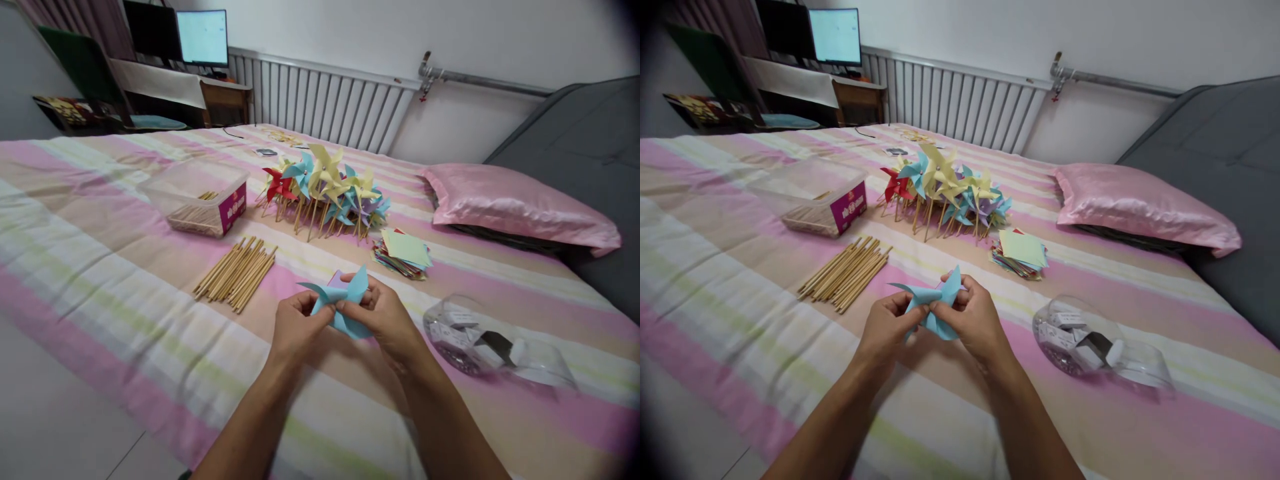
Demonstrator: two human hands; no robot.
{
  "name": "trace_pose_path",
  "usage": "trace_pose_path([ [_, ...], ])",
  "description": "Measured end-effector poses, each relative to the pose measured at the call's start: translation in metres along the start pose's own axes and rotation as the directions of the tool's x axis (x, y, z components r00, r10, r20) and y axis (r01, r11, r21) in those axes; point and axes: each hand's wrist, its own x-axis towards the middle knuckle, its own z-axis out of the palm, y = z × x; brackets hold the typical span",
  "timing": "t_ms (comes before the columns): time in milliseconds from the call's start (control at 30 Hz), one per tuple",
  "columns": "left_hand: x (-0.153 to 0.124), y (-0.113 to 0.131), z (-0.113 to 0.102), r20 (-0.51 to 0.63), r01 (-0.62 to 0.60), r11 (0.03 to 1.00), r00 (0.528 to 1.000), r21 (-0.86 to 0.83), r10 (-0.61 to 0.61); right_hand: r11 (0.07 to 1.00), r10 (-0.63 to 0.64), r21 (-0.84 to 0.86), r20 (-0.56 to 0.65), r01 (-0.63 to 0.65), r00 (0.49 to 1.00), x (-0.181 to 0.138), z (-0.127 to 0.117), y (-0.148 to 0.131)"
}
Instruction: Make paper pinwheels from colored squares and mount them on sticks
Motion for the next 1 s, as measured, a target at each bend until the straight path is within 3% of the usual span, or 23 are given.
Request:
trace_pose_path([
  [133, 0.005, -0.003, -0.004, -0.072, 0.002, 0.999, 0.997, 0.038, 0.000, 0.986, -0.102, -0.128, 0.036, 0.106, 0.994, 0.001, -0.002, -0.001],
  [267, 0.011, -0.005, -0.008, -0.145, -0.007, 0.997, 0.989, 0.080, 0.019, 0.931, -0.212, -0.319, -0.079, 0.177, 0.974, 0.001, -0.009, -0.006],
  [433, 0.019, -0.003, -0.016, -0.210, 0.028, 0.998, 0.978, 0.062, -0.014, 0.872, -0.348, -0.417, -0.156, 0.257, 0.924, -0.001, -0.012, -0.012],
  [633, 0.028, -0.002, -0.024, -0.215, 0.001, 1.000, 0.977, -0.014, -0.004, 0.795, -0.526, -0.506, -0.300, 0.335, 0.796, -0.007, -0.001, -0.012],
  [767, 0.028, -0.004, -0.021, -0.192, 0.030, 0.999, 0.981, -0.040, -0.037, 0.758, -0.589, -0.563, -0.376, 0.329, 0.715, -0.034, -0.006, -0.003],
  [867, 0.027, -0.006, -0.017, -0.187, 0.028, 0.999, 0.982, -0.046, -0.037, 0.718, -0.620, -0.663, -0.474, 0.210, 0.625, -0.071, -0.033, 0.011],
  [933, 0.026, -0.008, -0.016, -0.202, 0.012, 0.999, 0.979, -0.046, -0.021, 0.707, -0.584, -0.707, -0.572, 0.014, 0.576, -0.100, -0.063, 0.024],
  [1000, 0.026, -0.010, -0.015, -0.217, 0.004, 0.999, 0.976, -0.042, -0.013, 0.645, -0.495, -0.717, -0.656, -0.265, 0.570, -0.125, -0.097, 0.034],
])
